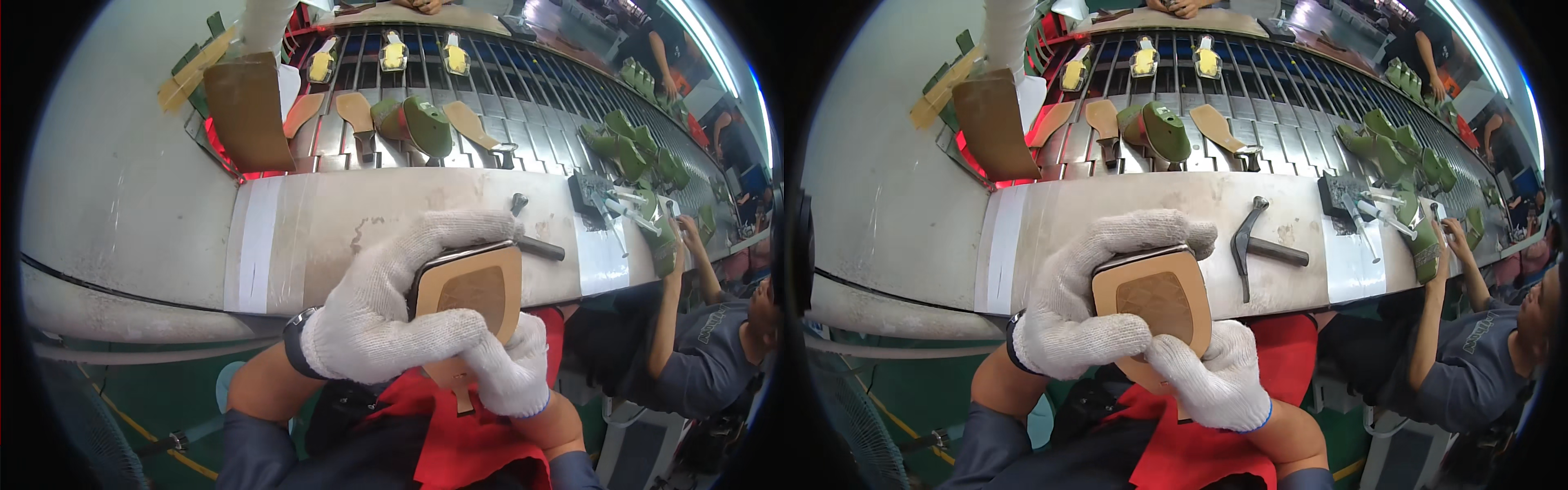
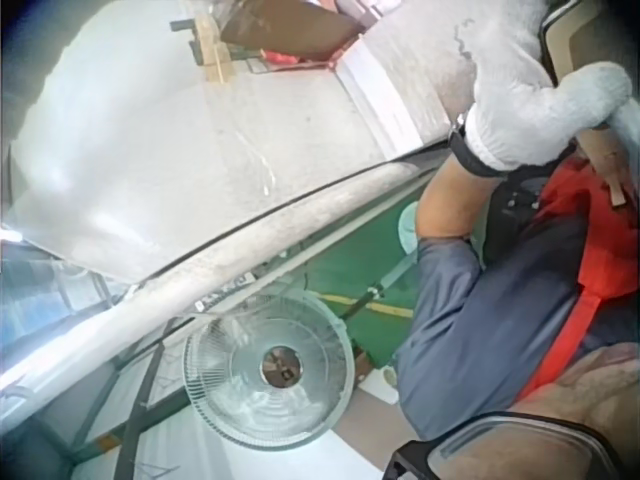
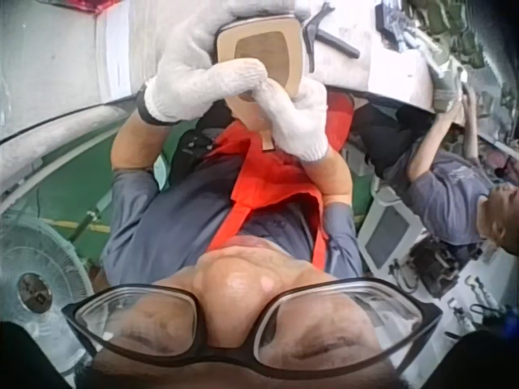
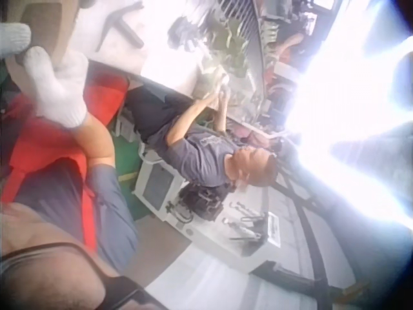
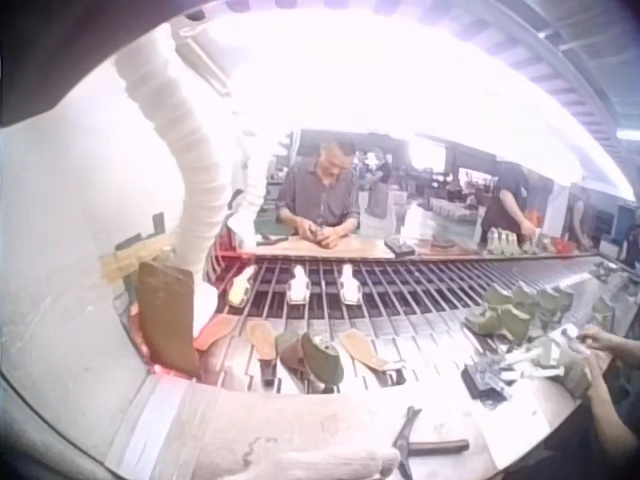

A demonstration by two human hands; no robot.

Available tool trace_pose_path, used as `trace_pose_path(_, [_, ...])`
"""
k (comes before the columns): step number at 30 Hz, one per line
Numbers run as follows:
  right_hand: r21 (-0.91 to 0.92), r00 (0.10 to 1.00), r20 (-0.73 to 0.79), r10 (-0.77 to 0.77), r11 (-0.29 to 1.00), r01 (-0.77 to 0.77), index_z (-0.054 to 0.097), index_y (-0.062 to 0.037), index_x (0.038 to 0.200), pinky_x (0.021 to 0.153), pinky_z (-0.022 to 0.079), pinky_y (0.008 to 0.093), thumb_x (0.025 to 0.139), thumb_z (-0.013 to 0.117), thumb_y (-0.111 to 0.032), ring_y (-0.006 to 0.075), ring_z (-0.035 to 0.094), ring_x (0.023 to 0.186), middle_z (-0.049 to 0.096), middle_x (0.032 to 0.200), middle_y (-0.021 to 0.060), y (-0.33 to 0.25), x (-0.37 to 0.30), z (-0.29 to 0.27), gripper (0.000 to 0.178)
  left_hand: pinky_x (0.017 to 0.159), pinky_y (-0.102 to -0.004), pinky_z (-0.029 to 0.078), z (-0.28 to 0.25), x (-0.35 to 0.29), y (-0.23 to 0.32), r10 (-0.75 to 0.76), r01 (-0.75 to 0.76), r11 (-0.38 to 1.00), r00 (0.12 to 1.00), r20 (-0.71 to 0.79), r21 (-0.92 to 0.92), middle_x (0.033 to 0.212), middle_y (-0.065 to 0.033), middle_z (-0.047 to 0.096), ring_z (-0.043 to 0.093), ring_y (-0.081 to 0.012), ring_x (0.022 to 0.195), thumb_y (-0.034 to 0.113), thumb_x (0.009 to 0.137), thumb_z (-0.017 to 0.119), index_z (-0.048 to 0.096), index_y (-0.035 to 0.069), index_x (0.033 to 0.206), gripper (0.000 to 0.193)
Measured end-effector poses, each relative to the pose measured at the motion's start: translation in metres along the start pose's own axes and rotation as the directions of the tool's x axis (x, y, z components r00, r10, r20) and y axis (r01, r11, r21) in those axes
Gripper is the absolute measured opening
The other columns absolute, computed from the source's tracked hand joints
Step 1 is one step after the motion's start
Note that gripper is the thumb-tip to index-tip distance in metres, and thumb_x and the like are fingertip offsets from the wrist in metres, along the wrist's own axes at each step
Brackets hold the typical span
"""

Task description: The person attaches soles to heeled shoes on shoe lasts by pressing them together, tapping around the edges with a hammer, and placing the assembled shoes onto a conveyor belt.

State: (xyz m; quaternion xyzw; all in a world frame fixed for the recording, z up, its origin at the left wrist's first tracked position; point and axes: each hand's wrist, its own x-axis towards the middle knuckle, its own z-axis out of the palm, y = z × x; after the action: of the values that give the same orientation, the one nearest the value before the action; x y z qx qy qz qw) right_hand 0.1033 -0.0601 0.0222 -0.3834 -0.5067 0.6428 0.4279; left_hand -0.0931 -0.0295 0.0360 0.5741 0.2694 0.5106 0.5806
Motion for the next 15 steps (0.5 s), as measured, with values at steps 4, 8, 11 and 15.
trace_pose_path(4, [-0.037, 0.997, 0.071, -0.027, 0.999, 0.03, 0.081, 0.0048, 0.103, 0.063, 0.053, 0.026, 0.108, 0.071, -0.018, 0.0048, 0.066, 0.073, 0.077, 0.081, 0.0023, 0.003, -0.002, -0.01, 0.025, 0.123, -0.0476, 0.046, -0.001, 0.0, 0.001, 0.027, -0.027, 1.0, 0.999, 0.025, 0.0, 0.154, -0.0277, 0.061, 0.061, -0.0343, 0.144, 0.033, 0.101, 0.069, 0.053, -0.008, 0.154, 0.068])
trace_pose_path(8, [-0.12, 0.997, 0.067, 0.046, 0.992, -0.038, 0.081, 0.0047, 0.099, 0.061, 0.052, 0.0256, 0.109, 0.07, -0.022, 0.0046, 0.065, 0.068, 0.075, 0.075, 0.0015, 0.002, 0.001, -0.011, 0.03, 0.122, -0.0494, 0.048, -0.006, 0.003, -0.001, 0.095, -0.094, 0.996, 0.995, 0.011, -0.007, 0.153, -0.0301, 0.061, 0.061, -0.0381, 0.143, 0.039, 0.115, 0.048, 0.055, -0.012, 0.151, 0.063])
trace_pose_path(11, [-0.14, 0.994, 0.106, 0.03, 0.99, -0.015, 0.08, 0.0045, 0.1, 0.063, 0.054, 0.0261, 0.11, 0.068, -0.024, 0.0063, 0.067, 0.071, 0.077, 0.08, 0.0041, -0.006, 0.008, -0.008, 0.032, 0.122, -0.0505, 0.048, -0.017, 0.008, -0.001, 0.002, 0.004, 0.991, 0.999, 0.04, -0.137, 0.155, -0.0304, 0.059, 0.059, -0.0383, 0.145, 0.044, 0.115, 0.05, 0.054, -0.012, 0.151, 0.067])
trace_pose_path(15, [0.054, 0.984, 0.106, 0.142, 0.987, -0.148, 0.076, 0.0069, 0.112, 0.067, 0.06, 0.0293, 0.112, 0.063, -0.028, 0.0137, 0.074, 0.075, 0.079, 0.09, 0.0117, -0.021, 0.017, -0.009, 0.037, 0.124, -0.049, 0.046, -0.016, 0.023, -0.003, -0.025, 0.034, 0.958, 0.999, 0.036, -0.286, 0.16, -0.0301, 0.055, 0.057, -0.0368, 0.147, 0.046, 0.115, 0.053, 0.053, -0.013, 0.152, 0.07])
